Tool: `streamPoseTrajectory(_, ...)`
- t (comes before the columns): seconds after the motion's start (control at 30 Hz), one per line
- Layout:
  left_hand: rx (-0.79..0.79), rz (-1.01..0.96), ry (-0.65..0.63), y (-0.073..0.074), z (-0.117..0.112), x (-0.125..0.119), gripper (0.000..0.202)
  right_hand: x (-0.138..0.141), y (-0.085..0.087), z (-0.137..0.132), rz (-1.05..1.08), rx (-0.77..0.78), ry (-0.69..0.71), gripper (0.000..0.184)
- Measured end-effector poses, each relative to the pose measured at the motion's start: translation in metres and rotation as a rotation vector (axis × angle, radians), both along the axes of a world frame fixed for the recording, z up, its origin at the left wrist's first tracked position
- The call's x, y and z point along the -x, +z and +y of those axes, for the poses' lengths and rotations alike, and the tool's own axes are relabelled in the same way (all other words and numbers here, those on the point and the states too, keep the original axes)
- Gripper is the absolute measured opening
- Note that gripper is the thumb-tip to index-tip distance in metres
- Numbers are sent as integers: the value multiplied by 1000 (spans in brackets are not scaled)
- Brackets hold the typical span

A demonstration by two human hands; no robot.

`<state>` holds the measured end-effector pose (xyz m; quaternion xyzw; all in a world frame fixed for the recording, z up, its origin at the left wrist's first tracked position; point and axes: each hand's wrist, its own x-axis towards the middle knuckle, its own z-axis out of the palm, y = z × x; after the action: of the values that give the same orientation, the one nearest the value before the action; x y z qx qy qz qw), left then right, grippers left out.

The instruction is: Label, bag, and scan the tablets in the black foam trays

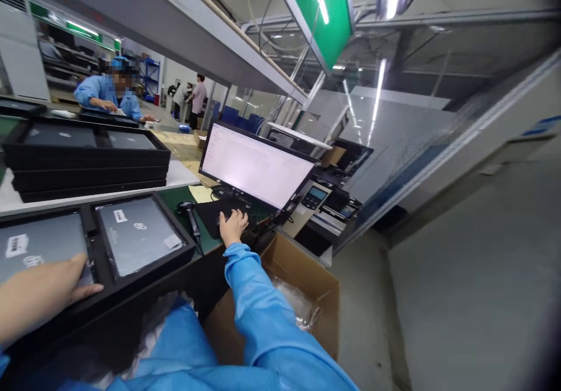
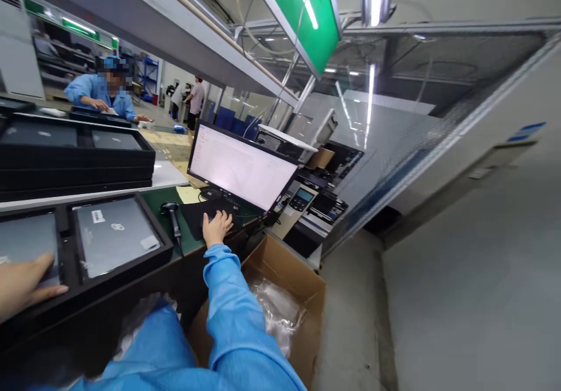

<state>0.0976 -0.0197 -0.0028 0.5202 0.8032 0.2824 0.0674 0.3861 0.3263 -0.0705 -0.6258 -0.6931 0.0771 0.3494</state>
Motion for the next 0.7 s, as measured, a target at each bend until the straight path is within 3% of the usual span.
streamPoseTrajectory(0.1, 304, 118, -47, 9, 0, -3, 44, 7, 12, -10, -53, -125, 206, 43)
streamPoseTrajectory(0.27, 405, 251, -97, 29, -13, -21, 31, 47, 46, -46, 42, -505, 587, 28)
streamPoseTrajectory(0.37, 509, 275, -98, 34, -21, -21, 32, 82, 68, -76, 122, -626, 893, 23)
streamPoseTrajectory(0.53, 524, 253, 47, 33, -39, -17, 38, 134, 90, -134, 194, -548, 1326, 17)
streamPoseTrajectory(0.63, 506, 263, -6, 30, -33, -30, 53, 167, 95, -161, 250, -479, 1466, 17)
streamPoseTrajectory(0.7, 532, 243, -80, 28, -21, -37, 53, 193, 100, -173, 289, -417, 1486, 19)
